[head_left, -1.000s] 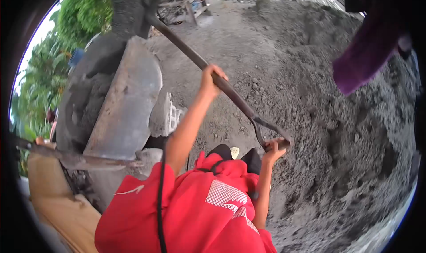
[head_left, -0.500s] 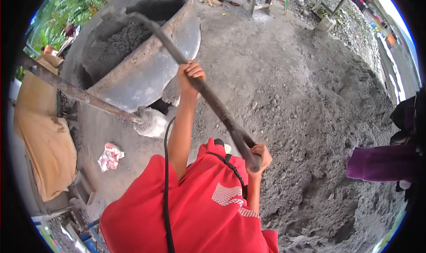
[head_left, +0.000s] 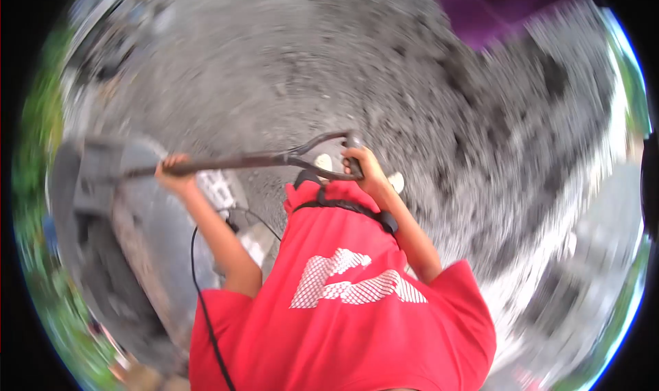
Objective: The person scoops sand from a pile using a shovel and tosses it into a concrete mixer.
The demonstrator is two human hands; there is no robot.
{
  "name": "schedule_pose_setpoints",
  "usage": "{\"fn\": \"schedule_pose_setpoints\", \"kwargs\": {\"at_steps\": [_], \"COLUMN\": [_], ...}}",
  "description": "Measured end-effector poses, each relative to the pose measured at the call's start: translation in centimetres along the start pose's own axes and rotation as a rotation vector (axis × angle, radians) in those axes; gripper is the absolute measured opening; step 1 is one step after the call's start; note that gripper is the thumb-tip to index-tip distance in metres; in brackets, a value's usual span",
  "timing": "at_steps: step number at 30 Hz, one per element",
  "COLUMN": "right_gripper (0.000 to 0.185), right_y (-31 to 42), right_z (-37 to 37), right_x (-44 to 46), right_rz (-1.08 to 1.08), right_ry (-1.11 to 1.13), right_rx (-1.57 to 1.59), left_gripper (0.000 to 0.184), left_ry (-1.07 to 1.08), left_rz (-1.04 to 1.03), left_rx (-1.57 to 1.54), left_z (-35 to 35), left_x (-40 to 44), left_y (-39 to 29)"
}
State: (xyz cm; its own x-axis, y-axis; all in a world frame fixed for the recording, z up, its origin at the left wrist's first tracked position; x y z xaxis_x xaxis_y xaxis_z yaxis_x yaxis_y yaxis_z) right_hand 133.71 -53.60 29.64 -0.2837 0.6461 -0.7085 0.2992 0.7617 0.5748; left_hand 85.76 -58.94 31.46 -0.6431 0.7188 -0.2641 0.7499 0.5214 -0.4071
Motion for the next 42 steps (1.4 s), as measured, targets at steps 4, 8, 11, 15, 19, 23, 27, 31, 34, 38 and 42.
{"fn": "schedule_pose_setpoints", "kwargs": {"at_steps": [4, 8, 11, 15, 19, 23, 27, 31, 34, 38, 42], "right_gripper": [0.053, 0.071, 0.046, 0.021, 0.016, 0.018, 0.02, 0.023, 0.019, 0.019, 0.01], "right_y": [0.3, 1.9, 4.3, 6.0, 5.1, 2.4, 3.4, 5.6, 8.4, 15.0, 22.2], "right_z": [2.1, 7.9, 9.1, 9.0, 4.8, 2.0, -1.8, -5.2, -4.7, 2.7, 20.8], "right_x": [-2.1, -8.2, -16.1, -26.6, -35.9, -42.1, -45.9, -45.6, -43.6, -37.6, -23.0], "right_rz": [0.08, 0.296, 0.424, 0.724, 0.788, 0.676, 0.805, 0.875, 0.851, 0.847, 0.671], "right_ry": [-0.248, -0.404, -0.673, -0.672, -0.874, -1.138, -1.251, -1.396, -1.484, -1.576, -1.608], "right_rx": [-0.055, -0.171, -0.676, -1.075, -0.968, -1.109, -1.254, -1.43, -1.559, -1.589, -1.506], "left_gripper": [0.027, 0.025, 0.02, 0.015, 0.014, 0.018, 0.02, 0.02, 0.02, 0.051, 0.055], "left_ry": [-0.297, -0.427, -0.456, -0.338, -0.349, -0.072, 0.094, 0.283, 0.592, 0.852, 0.715], "left_rz": [0.102, 0.377, 0.738, 1.084, 1.499, 1.689, 1.863, 2.1, 2.119, 1.602, 1.628], "left_rx": [0.286, 0.25, 0.347, 0.59, 0.576, 0.777, 0.789, 0.598, 0.54, 0.883, 0.883], "left_z": [1.7, 5.7, 10.8, 10.3, 7.7, 1.0, -7.3, -18.3, -24.2, -27.6, -22.2], "left_x": [2.1, -1.0, -2.9, -10.3, -17.0, -25.6, -34.0, -40.8, -43.9, -42.1, -35.6], "left_y": [5.9, 17.7, 25.6, 36.1, 44.6, 51.6, 58.6, 62.6, 65.4, 60.3, 56.1]}}
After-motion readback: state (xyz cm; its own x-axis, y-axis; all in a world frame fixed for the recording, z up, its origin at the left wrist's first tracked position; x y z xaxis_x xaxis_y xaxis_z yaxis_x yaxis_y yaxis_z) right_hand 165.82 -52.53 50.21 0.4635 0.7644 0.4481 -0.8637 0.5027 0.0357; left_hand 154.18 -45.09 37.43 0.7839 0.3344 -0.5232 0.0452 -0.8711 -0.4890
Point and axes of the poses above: each hand's wrist, its own x-axis towards the middle knuckle, its own z-axis out of the back of the hand, y = z × x, the point moved 4 cm from there along x, towards the middle knuckle, and after that the axes turned 6 degrees about -x, right-handed, at the moved point
